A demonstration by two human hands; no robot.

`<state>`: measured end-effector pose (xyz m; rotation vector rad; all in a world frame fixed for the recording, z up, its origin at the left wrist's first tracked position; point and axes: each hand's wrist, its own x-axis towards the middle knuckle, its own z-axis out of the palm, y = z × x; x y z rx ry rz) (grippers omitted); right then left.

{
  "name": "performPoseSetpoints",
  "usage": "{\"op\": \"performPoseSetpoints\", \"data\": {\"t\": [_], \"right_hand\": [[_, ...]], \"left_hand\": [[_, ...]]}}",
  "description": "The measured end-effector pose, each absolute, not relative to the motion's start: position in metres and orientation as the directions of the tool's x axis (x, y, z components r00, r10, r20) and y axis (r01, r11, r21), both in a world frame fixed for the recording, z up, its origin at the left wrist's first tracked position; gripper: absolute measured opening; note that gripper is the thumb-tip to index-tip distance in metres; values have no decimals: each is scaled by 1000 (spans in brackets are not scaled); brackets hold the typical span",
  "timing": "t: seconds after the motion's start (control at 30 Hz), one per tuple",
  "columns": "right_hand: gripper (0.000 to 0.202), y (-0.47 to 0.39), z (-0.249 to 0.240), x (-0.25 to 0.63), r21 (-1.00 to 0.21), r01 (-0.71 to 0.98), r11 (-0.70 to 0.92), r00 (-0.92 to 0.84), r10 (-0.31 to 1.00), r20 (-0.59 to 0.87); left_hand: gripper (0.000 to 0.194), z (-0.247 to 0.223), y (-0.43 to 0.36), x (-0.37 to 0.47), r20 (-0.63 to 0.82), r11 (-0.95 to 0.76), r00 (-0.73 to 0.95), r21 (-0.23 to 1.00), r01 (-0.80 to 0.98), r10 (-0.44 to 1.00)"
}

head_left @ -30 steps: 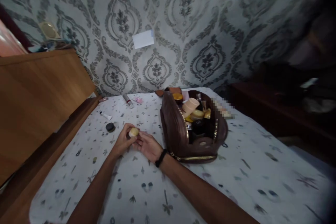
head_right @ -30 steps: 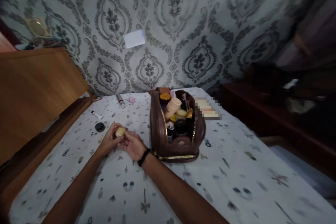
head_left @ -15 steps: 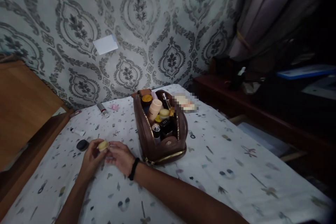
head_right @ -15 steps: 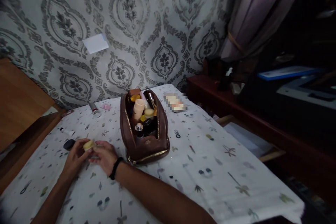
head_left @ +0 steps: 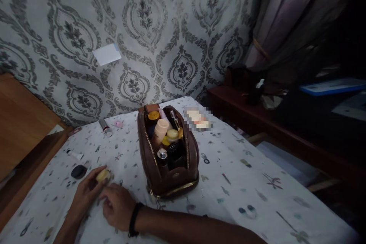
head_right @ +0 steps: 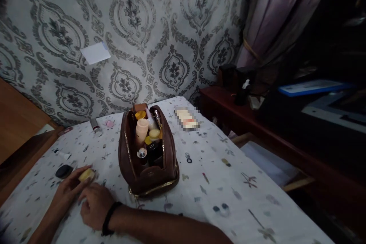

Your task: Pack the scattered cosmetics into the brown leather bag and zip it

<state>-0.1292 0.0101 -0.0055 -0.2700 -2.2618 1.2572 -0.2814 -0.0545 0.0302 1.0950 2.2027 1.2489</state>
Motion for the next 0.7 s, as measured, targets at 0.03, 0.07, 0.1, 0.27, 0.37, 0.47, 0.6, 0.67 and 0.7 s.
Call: {"op": "performPoseSetpoints", "data": {"t": [0.03,0.07,0.1,0.27,0.37,0.47,0.6,0.67,0.7], "right_hand": [[24,10,-5,-130,-828,-73,556,-853,396,341],[21,10,-5,-131,-825,-63,561,-865,382,325],[21,10,-5,-132,-824,-51,564,-873,375,311],[24,12,-1,-133,-805,-36,593,-900,331,284],[25,13,2,-131,-803,-27,595,-907,323,270],[23,13,4,-128,-811,9,584,-911,339,234],[23,13,5,-125,-809,23,588,-909,349,228],[22,13,5,-125,-815,18,579,-912,344,224],[22,13,5,-125,-818,15,574,-914,339,222]], "left_hand": [[63,30,-54,-281,43,310,-635,846,434,771],[64,30,-53,-280,40,314,-650,852,419,759],[65,31,-52,-279,37,315,-670,862,396,742],[68,51,-41,-263,67,253,-763,921,295,643],[62,80,-28,-240,183,178,-738,907,381,649],[58,118,-12,-206,313,122,-667,845,521,676],[56,167,14,-154,409,20,-515,768,640,753],[53,185,30,-132,465,-74,-387,710,700,796],[49,191,38,-123,493,-138,-304,675,725,815]]}}
